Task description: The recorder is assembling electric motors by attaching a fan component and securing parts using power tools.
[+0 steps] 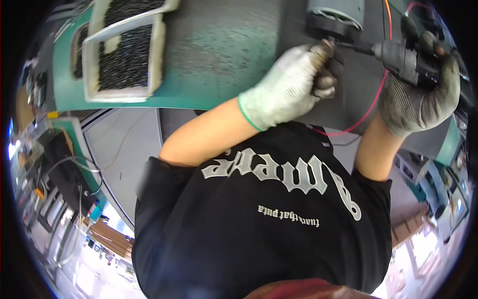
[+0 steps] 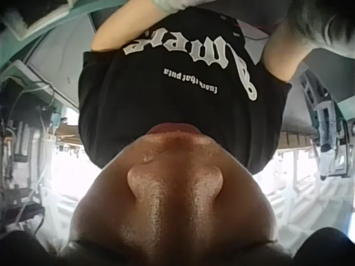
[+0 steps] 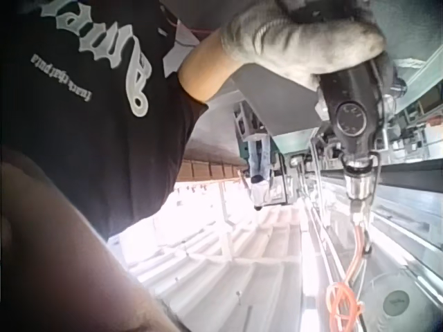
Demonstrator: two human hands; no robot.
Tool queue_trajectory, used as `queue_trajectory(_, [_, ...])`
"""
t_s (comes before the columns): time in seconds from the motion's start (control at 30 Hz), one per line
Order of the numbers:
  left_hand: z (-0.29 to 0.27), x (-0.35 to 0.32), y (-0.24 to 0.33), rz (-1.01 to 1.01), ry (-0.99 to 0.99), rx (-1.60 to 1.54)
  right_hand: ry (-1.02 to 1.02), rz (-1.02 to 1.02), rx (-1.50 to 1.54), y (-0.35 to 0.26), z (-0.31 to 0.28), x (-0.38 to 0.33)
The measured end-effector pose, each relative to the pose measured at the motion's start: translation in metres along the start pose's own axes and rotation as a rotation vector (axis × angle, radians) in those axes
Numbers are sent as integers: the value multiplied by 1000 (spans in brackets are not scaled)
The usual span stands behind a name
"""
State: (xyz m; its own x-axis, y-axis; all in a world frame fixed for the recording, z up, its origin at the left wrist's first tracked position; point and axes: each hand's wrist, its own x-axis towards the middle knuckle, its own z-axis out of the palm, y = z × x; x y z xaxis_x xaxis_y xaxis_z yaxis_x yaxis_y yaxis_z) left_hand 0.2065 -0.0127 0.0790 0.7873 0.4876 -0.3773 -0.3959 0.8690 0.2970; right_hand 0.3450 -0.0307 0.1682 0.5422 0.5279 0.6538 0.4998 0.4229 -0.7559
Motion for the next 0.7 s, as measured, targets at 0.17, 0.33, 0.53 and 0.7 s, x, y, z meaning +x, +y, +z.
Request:
queue_trajectory(0.17, [25,-8,5,123,270,367,10,178,412,9,-61,34])
queue_trajectory(0.33, [18,-23,16,187,233,678,42,142,427,22,-82,28])
queue_trajectory(0.53, [-48,-130,152,886,861,2897,-47,-137,-621,38,-118,-5])
queue_trajectory(0.7, [-81,-160,241,606,1359,2508,-50,-77,-365,51,-128,1])
